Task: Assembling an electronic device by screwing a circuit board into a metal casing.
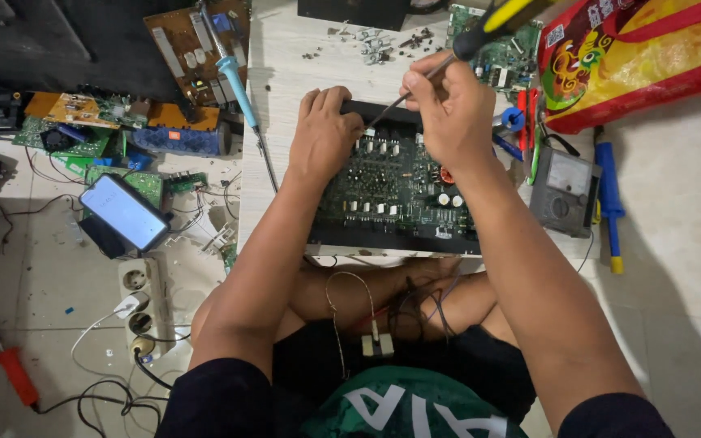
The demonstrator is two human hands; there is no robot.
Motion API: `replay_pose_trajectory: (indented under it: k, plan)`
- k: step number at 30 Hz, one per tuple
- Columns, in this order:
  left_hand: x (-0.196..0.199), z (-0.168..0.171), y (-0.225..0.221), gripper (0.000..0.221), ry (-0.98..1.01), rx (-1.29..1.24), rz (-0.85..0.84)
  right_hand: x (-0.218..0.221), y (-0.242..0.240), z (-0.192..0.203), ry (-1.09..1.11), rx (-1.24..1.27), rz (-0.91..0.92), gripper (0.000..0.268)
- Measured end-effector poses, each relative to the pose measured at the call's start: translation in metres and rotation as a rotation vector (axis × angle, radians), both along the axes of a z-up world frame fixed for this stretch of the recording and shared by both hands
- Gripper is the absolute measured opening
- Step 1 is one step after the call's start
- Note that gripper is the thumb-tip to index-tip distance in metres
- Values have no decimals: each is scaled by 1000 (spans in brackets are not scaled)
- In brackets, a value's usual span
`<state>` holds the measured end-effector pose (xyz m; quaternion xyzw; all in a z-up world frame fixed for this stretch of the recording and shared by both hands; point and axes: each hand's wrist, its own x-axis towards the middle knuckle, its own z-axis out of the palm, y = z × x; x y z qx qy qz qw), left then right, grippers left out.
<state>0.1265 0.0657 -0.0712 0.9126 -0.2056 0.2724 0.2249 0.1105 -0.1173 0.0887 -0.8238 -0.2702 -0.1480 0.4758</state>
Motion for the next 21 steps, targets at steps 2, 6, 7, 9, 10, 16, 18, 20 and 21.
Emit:
replay_pose_trajectory:
  k: [2,6,7,9,10,16,18,20,21]
  plan:
    - [0,-2,0,11,-13,-2,10,5,1,2,0,-53,16,15]
    - [0,1,0,9,36,20,20,9,6,5,30,-59,0,15]
    - [0,2,0,9,50,18,16,11,6,4,31,-67,-21,16]
    - [-1,2,0,10,66,15,16,13,8,2,34,-75,-38,18]
    - [-1,1,0,11,55,5,14,14,9,2,39,-76,-59,17]
    - [-1,7,-1,10,105,20,25,21,5,2,71,-90,-18,11]
    - [-2,5,-1,10,131,15,25,22,3,1,102,-106,-15,10]
    - [0,0,-1,9,70,16,19,21,2,1,136,-93,-53,6]
    - [-1,1,-1,9,71,15,20,20,2,3,136,-94,-52,6]
